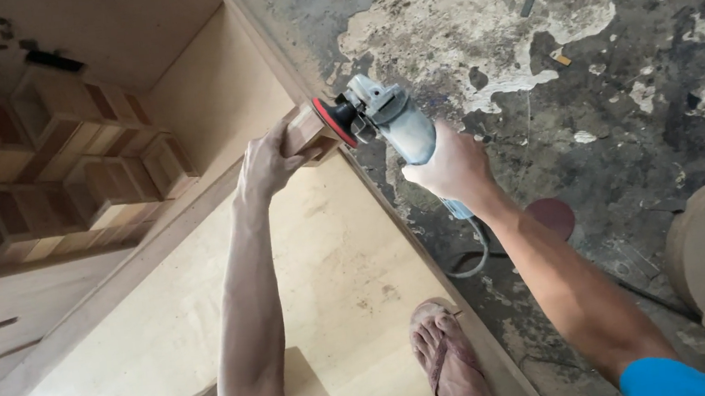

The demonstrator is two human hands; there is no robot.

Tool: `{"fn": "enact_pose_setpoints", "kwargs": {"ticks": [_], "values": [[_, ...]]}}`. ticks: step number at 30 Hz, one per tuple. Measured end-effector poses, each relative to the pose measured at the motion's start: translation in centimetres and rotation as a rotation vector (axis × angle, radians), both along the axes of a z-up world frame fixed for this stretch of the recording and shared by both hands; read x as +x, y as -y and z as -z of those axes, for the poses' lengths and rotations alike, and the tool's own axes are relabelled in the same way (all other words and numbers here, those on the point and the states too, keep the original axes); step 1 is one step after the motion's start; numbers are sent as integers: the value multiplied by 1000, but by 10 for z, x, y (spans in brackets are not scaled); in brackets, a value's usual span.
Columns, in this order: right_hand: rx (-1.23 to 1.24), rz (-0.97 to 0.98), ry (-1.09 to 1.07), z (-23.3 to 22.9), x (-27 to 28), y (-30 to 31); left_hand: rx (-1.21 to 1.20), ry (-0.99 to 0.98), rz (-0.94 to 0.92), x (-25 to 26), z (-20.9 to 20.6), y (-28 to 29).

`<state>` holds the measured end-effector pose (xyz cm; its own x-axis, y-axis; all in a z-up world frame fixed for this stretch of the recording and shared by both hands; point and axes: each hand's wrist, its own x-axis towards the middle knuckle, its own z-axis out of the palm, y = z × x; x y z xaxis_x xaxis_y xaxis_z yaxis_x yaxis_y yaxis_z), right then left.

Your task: The person sands the outer edges of a small wooden box using a power sander, holding the box by hand and moving the sanding disk along the sides.

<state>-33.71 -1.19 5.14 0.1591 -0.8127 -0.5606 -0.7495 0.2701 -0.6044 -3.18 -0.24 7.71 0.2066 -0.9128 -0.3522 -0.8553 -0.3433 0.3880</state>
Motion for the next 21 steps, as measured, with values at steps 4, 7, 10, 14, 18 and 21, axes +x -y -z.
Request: {"fn": "enact_pose_setpoints", "kwargs": {"ticks": [4,7,10,14,18,21], "values": [[-29,-23,-18,5,8,0,10,13,-4,1,1,-1],[-47,-45,-38,15,12,4,32,75,4,20,32,2],[-27,-45,-30,4,15,8,54,81,10,18,30,3],[-39,-39,-34,8,17,4,42,57,6,7,9,2],[-25,-24,-30,15,17,4,25,28,27,12,14,2],[-16,-28,-43,24,18,5,32,68,23,23,34,5]]}}
